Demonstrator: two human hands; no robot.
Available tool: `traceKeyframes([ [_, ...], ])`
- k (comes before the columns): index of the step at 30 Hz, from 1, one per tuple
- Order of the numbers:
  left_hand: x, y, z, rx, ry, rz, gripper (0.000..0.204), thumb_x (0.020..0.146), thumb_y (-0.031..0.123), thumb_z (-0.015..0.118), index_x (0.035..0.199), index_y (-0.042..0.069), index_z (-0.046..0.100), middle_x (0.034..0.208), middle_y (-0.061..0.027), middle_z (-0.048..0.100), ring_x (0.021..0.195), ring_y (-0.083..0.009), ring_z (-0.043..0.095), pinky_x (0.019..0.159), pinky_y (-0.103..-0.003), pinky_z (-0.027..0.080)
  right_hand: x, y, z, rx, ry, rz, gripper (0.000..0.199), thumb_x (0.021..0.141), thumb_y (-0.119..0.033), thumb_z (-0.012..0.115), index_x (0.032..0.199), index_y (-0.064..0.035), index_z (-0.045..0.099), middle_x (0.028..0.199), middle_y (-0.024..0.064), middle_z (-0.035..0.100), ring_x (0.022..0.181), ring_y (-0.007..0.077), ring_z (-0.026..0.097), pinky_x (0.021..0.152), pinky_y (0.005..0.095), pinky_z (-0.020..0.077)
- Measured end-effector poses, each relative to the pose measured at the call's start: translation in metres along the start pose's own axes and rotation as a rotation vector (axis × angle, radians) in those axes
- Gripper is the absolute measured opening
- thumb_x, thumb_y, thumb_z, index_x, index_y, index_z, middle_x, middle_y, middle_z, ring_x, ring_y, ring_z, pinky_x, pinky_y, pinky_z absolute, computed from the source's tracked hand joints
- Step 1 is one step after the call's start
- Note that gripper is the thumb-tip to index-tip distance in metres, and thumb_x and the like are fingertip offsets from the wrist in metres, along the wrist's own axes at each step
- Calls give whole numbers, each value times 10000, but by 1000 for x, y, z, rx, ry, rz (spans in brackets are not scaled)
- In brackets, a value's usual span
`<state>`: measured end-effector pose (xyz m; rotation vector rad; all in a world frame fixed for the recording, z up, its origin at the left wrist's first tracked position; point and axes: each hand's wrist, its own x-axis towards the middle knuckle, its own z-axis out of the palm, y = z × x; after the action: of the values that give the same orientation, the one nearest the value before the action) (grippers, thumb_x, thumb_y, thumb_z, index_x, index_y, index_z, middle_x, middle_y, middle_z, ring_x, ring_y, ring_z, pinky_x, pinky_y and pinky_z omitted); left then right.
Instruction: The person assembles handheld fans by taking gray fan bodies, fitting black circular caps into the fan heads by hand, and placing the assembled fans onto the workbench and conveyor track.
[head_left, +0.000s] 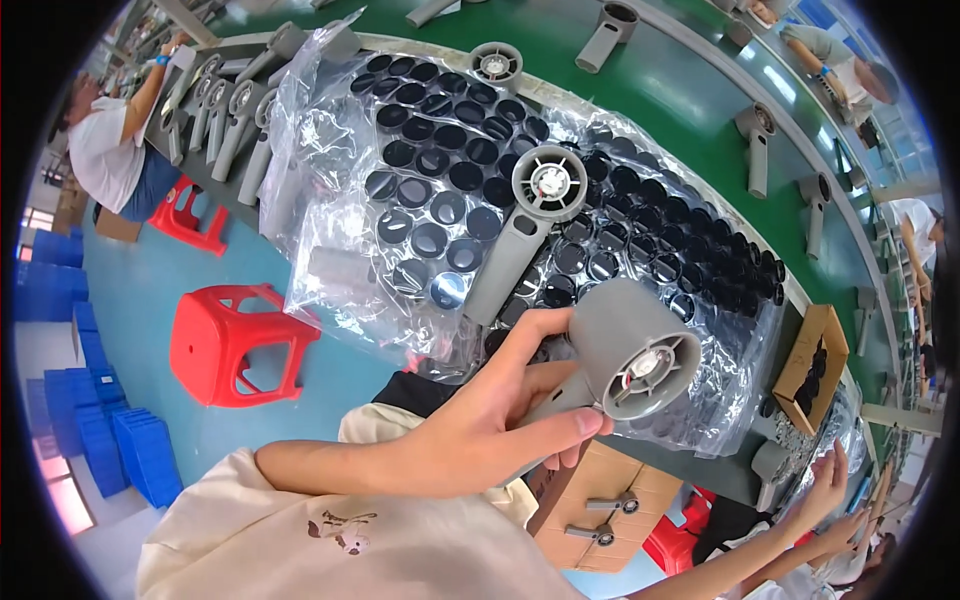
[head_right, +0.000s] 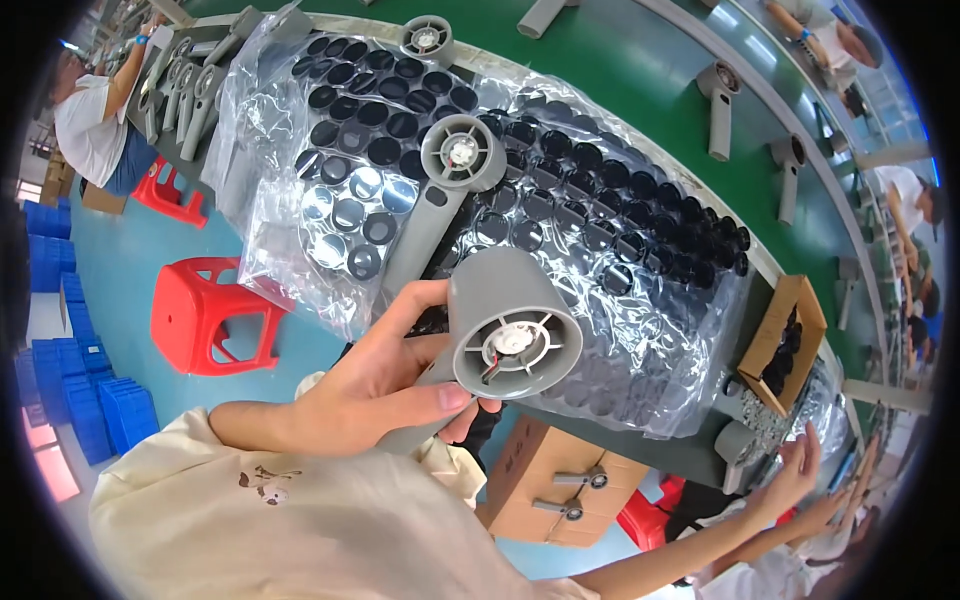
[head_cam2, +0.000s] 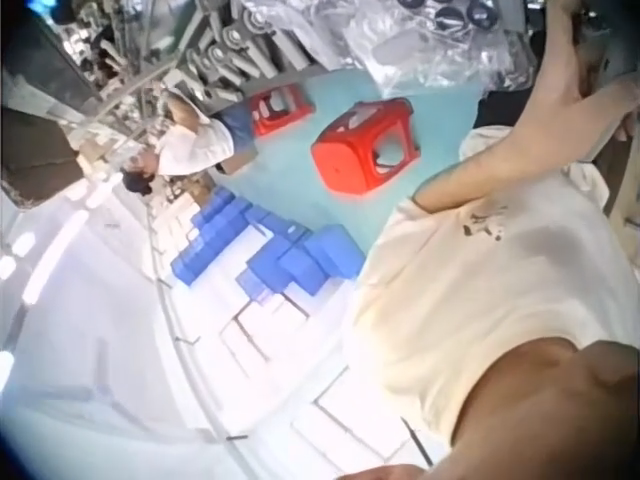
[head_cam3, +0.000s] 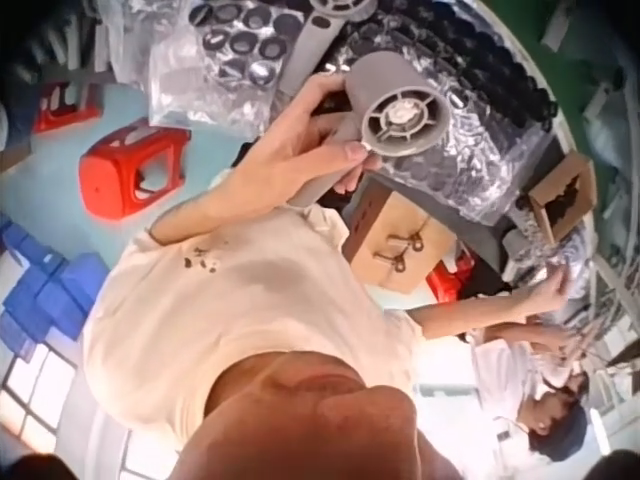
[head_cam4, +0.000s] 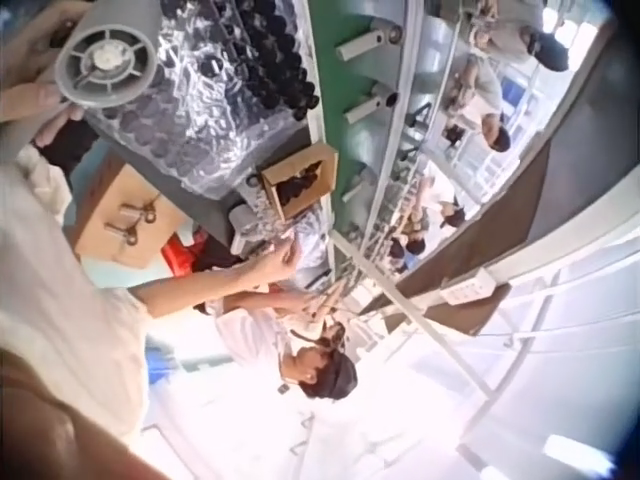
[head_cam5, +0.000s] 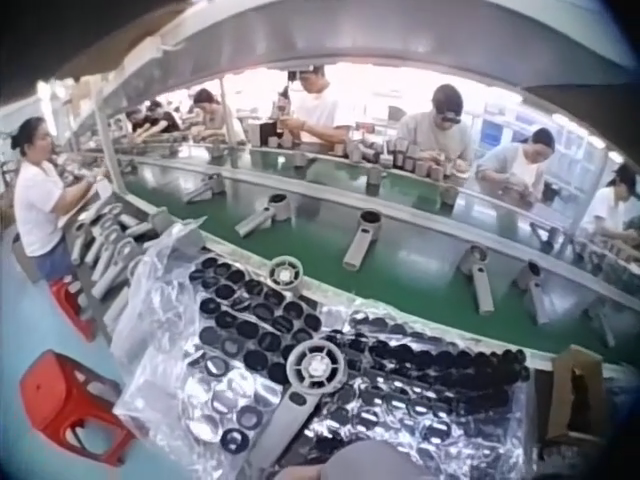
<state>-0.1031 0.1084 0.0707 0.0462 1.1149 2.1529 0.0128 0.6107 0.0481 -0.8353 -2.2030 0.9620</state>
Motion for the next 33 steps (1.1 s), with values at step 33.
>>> traceKeyframes([
  [33,-3,12,-43,-1,-2,170,684,880,-34,514,1392,79,75,1211,-182,484,963,-116,509,784,-256,442,-182,-283,220,103,-577,-838,270,565,104,729,806,8,655,734,109,499,575,138,442,485,224,312],
])
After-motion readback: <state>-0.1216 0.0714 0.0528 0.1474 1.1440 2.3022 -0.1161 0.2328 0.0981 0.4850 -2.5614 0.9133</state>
